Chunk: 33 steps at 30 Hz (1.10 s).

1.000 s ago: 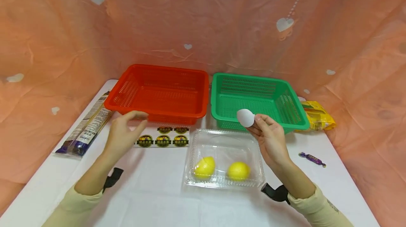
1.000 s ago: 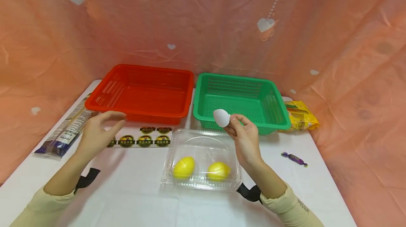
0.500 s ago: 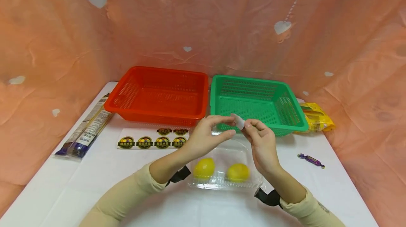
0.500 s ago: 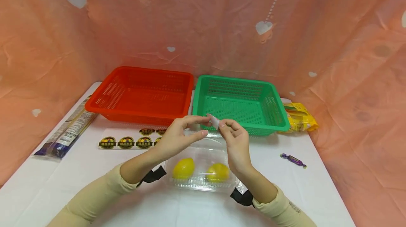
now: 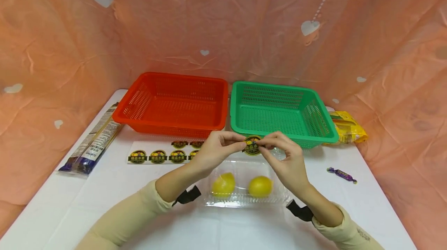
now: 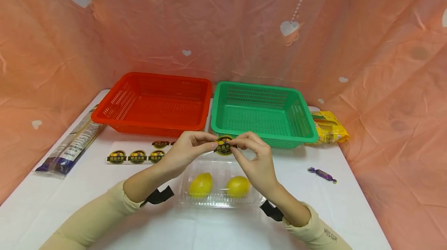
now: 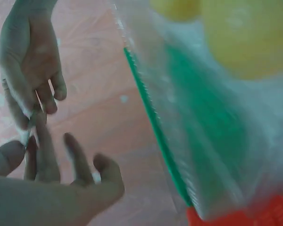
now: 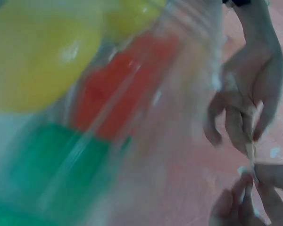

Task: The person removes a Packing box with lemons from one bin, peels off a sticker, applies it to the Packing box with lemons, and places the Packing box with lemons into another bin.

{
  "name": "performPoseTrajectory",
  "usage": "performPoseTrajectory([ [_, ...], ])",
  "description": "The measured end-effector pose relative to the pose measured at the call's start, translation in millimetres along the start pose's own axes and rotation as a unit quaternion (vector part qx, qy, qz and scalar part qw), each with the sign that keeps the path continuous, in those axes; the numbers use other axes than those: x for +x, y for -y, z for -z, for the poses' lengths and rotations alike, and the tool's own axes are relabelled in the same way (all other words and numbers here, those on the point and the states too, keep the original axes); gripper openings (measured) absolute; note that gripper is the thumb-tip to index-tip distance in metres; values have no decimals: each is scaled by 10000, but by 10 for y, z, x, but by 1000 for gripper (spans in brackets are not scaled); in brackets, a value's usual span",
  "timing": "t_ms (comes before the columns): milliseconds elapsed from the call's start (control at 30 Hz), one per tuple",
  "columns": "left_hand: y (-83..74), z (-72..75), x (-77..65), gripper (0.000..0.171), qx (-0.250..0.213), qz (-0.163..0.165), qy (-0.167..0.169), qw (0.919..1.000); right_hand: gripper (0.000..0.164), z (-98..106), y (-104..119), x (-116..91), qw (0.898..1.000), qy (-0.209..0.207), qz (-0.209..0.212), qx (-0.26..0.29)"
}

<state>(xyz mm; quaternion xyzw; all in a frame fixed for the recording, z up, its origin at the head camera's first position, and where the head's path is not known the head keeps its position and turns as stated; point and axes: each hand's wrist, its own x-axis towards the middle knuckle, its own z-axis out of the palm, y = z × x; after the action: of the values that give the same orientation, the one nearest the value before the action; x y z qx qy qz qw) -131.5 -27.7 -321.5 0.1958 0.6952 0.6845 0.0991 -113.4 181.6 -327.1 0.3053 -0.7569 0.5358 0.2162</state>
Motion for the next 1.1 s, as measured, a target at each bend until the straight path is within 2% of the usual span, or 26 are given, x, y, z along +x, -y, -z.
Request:
performPoseTrajectory([
  [100, 51, 43, -11, 24, 428, 95, 239, 9988, 21, 68, -29, -29, 9984, 478, -289, -84],
  [167, 90, 46, -4, 22, 983, -99, 318, 9946, 20, 99, -67, -46, 9946, 827, -625, -109],
  [267, 173, 22, 14, 19, 1883, -423, 245, 9809, 17, 133, -139, -76, 9842, 1293, -1200, -118],
  [333, 234, 1, 26, 27, 2279, -503, 241, 9721, 17, 150, -193, -90, 9766, 1535, -1495, -167],
  [433, 312, -29, 29, 37, 2486, -459, 218, 9673, 17, 161, -272, -110, 9694, 1767, -1678, -284],
  [500, 357, -45, 31, 39, 2458, -464, 246, 9679, 17, 157, -321, -123, 9664, 1879, -1708, -400],
  [667, 437, -48, 32, 28, 2716, -868, 357, 9578, 18, 122, -389, -152, 9622, 2067, -1676, -584],
  [733, 467, -39, 33, 28, 2885, -1059, 380, 9508, 18, 107, -400, -161, 9622, 2091, -1636, -611],
  [867, 511, -35, 32, 28, 3046, -1310, 364, 9427, 18, 90, -420, -186, 9635, 2077, -1553, -663],
  [1100, 546, -62, 22, 27, 3286, -1456, 319, 9326, 20, 70, -431, -225, 9654, 2001, -1424, -871],
])
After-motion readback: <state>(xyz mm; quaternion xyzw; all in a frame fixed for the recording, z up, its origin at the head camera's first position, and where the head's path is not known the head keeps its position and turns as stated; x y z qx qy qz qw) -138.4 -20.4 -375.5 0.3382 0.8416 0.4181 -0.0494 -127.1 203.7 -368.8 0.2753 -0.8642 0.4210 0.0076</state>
